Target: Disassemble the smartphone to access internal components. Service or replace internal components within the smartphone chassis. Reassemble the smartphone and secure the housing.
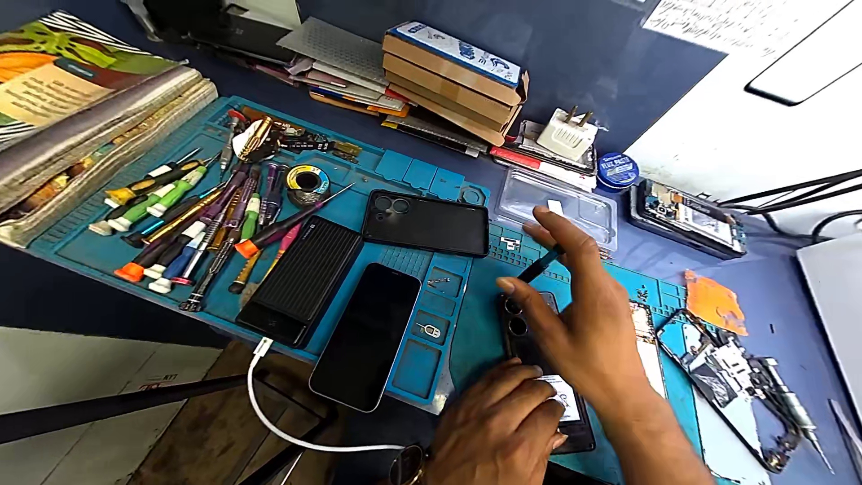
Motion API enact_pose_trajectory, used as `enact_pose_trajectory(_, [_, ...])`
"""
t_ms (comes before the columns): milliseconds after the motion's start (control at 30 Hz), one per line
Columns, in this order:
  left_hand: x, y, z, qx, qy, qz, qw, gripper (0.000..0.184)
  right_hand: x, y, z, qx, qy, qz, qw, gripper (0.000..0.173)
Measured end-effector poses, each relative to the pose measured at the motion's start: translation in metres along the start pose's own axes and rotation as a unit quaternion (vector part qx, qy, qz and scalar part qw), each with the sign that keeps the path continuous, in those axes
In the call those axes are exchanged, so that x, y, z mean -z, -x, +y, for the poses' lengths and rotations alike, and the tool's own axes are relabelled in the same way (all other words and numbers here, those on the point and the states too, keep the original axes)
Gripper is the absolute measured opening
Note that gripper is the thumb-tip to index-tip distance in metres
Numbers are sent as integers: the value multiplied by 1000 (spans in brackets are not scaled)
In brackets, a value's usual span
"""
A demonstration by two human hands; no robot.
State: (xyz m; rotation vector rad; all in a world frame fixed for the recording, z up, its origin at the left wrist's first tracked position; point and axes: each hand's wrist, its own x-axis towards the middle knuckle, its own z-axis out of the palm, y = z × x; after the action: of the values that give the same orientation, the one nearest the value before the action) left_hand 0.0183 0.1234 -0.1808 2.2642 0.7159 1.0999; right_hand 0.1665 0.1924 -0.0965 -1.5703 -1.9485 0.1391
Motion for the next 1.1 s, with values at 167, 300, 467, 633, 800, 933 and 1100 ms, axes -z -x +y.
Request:
enact_pose_trajectory(167, [-1,1,0,1,-1,-1,1000,27,-7,0,3,3,42,71,997,57])
enact_pose_trajectory(300, [1,1,1,7,2,-1,1000,27,1,-1,0,12,-56,-26,998,58])
enact_pose_trajectory(467, [0,0,0,-1,-2,5,1000,26,-2,-1,-2,-1,14,14,1000,59])
enact_pose_trajectory(633, [-1,1,0,-6,-11,4,1000,27,-6,0,-1,-10,47,65,997,57])
enact_pose_trajectory(800, [-1,2,0,-1,-6,8,1000,27,-4,0,-1,-17,-73,-19,997,63])
enact_pose_trajectory(933, [7,-2,2,45,140,78,986,23,-5,19,-2,-54,-208,80,973,63])
enact_pose_trajectory(1100, [34,-11,3,137,262,201,934,19,16,62,-18,-58,-389,173,903,69])
